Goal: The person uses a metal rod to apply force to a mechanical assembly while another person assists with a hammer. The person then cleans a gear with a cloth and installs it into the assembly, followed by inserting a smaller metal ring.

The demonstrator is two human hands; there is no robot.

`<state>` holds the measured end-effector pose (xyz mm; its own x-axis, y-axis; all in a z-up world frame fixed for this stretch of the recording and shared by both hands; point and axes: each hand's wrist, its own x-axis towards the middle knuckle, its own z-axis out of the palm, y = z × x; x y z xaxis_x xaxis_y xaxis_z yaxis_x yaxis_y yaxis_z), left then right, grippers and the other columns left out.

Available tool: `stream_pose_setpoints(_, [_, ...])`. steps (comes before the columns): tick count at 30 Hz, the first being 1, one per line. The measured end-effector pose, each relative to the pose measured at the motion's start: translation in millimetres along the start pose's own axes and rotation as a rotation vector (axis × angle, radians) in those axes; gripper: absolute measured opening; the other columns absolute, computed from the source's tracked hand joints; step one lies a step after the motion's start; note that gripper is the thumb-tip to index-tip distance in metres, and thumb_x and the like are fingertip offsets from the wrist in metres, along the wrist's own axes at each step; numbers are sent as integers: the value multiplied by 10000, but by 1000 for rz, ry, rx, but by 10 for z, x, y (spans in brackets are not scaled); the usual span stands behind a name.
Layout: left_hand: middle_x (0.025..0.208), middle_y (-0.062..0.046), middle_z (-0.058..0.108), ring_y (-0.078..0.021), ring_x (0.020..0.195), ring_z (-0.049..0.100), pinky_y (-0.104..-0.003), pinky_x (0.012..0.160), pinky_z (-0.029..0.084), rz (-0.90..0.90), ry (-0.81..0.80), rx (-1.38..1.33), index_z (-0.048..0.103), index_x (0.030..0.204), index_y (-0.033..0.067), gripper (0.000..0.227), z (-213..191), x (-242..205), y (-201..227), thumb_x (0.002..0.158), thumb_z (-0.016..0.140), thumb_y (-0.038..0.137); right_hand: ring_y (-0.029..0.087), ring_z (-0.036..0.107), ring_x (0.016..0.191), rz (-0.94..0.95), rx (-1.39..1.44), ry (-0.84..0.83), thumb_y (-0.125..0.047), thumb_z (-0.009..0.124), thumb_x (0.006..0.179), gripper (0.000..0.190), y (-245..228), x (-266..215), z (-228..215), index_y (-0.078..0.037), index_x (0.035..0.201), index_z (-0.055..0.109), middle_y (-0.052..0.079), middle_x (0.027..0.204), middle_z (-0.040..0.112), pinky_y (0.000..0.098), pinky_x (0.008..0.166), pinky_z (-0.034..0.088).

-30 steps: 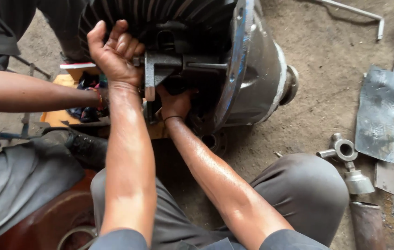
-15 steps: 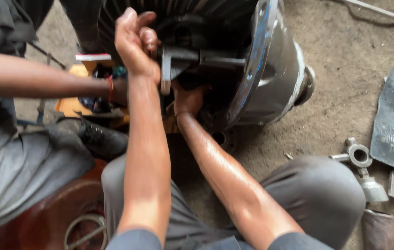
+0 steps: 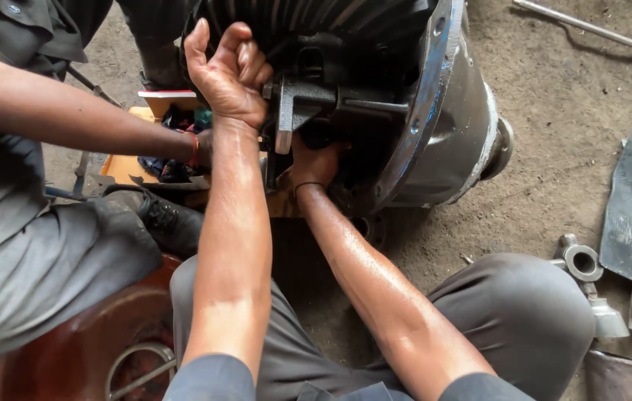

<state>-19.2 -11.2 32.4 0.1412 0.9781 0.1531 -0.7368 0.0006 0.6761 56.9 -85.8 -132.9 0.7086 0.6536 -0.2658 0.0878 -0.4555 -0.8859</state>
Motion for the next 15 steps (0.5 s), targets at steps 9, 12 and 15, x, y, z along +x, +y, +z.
stream_pose_setpoints(9, [507, 73, 422, -97, 484, 328, -318, 706, 399, 45, -235, -237, 711, 903, 44, 567, -241, 55, -282, 976, 537, 579, 352, 679, 1154, 38, -16, -23, -562, 831, 704, 1365, 22, 32, 7, 125, 1580, 41, 267, 1231, 680, 354, 994, 533])
stream_pose_setpoints(12, [729, -19, 575, -155, 676, 504, -336, 690, 405, 50, 375, 359, 769, 975, 4, 548, -115, 33, -191, 1035, 566, 510, 356, 675, 1158, -7, 38, -15, -560, 844, 695, 1382, 54, 106, 43, 147, 1561, 31, 277, 1240, 667, 358, 1002, 524])
stream_pose_setpoints(15, [871, -183, 747, -344, 858, 710, -453, 796, 546, 194, 563, 1722, 701, 892, -15, 712, -34, -198, -48, 999, 454, 644, 404, 638, 1206, -136, 109, 70, -550, 909, 712, 1347, 221, 36, 77, 142, 1553, 116, 320, 1284, 654, 400, 1012, 508])
